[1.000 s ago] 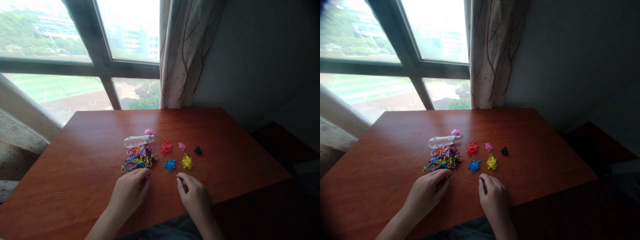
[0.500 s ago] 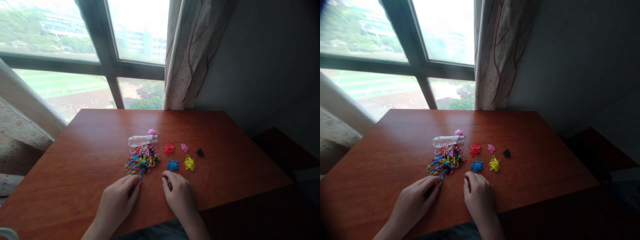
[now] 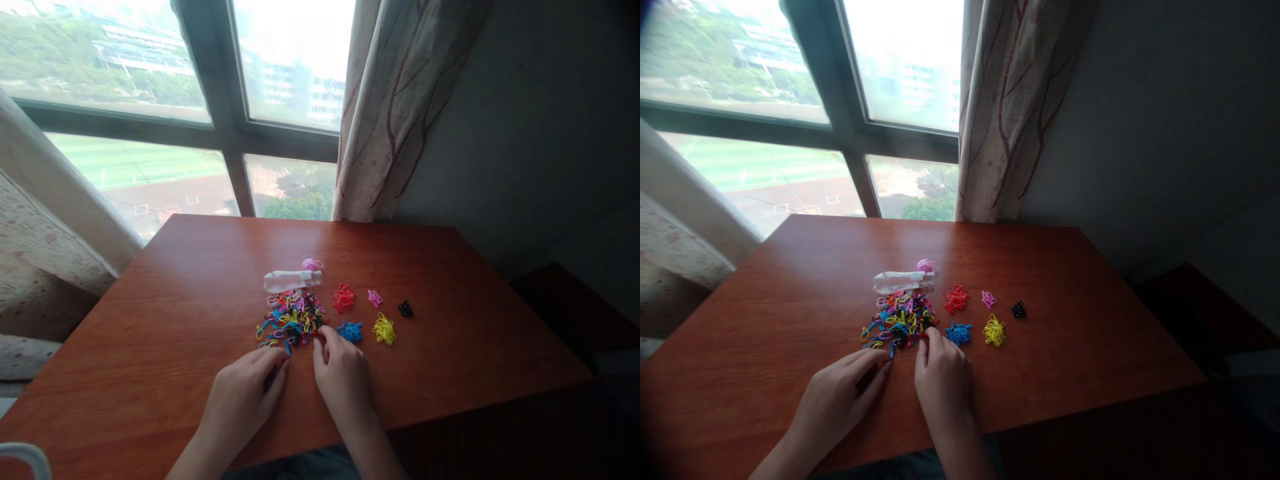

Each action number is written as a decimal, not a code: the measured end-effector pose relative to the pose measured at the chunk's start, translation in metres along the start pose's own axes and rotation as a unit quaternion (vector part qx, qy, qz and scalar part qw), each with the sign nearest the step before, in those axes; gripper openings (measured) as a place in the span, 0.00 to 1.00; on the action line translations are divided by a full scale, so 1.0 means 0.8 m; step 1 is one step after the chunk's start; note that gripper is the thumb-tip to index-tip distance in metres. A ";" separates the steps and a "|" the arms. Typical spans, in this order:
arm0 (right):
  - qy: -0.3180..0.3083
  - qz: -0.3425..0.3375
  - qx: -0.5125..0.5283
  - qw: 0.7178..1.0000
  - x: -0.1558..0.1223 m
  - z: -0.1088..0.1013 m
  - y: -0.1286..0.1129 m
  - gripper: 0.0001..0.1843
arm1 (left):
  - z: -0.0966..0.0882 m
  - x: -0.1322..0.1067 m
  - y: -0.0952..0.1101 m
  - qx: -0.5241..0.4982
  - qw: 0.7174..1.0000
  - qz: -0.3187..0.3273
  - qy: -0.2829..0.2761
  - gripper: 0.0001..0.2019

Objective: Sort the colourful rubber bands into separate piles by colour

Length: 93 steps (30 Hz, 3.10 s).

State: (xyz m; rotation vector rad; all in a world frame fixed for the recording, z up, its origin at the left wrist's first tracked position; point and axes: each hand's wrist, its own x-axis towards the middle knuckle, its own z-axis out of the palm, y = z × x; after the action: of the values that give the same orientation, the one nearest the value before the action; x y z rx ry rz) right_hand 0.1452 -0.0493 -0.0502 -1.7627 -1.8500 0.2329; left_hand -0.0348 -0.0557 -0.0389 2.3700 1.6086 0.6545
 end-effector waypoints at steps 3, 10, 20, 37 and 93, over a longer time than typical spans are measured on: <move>-0.006 0.009 0.009 1.000 0.000 -0.001 -0.001 0.08 | 0.000 0.000 0.000 -0.003 1.000 -0.004 -0.009 0.09; -0.031 -0.014 0.019 0.999 -0.002 -0.005 -0.001 0.08 | -0.001 -0.001 0.002 -0.001 1.000 -0.005 -0.014 0.09; -0.087 -0.076 0.055 0.992 -0.008 -0.008 -0.012 0.06 | 0.000 0.001 0.000 0.000 0.999 -0.032 0.024 0.09; -0.062 -0.043 0.092 0.993 -0.023 0.001 -0.025 0.07 | 0.002 -0.001 -0.004 -0.033 0.998 -0.045 0.032 0.07; -0.016 -0.065 0.127 0.990 -0.022 -0.038 0.049 0.08 | 0.029 0.037 0.047 0.097 0.995 0.016 -0.016 0.09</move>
State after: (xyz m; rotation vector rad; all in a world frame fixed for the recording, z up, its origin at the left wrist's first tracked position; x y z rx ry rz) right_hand 0.1939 -0.0690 -0.0497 -1.4687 -1.8585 0.4284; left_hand 0.0159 -0.0412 -0.0367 2.5335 1.6938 0.4821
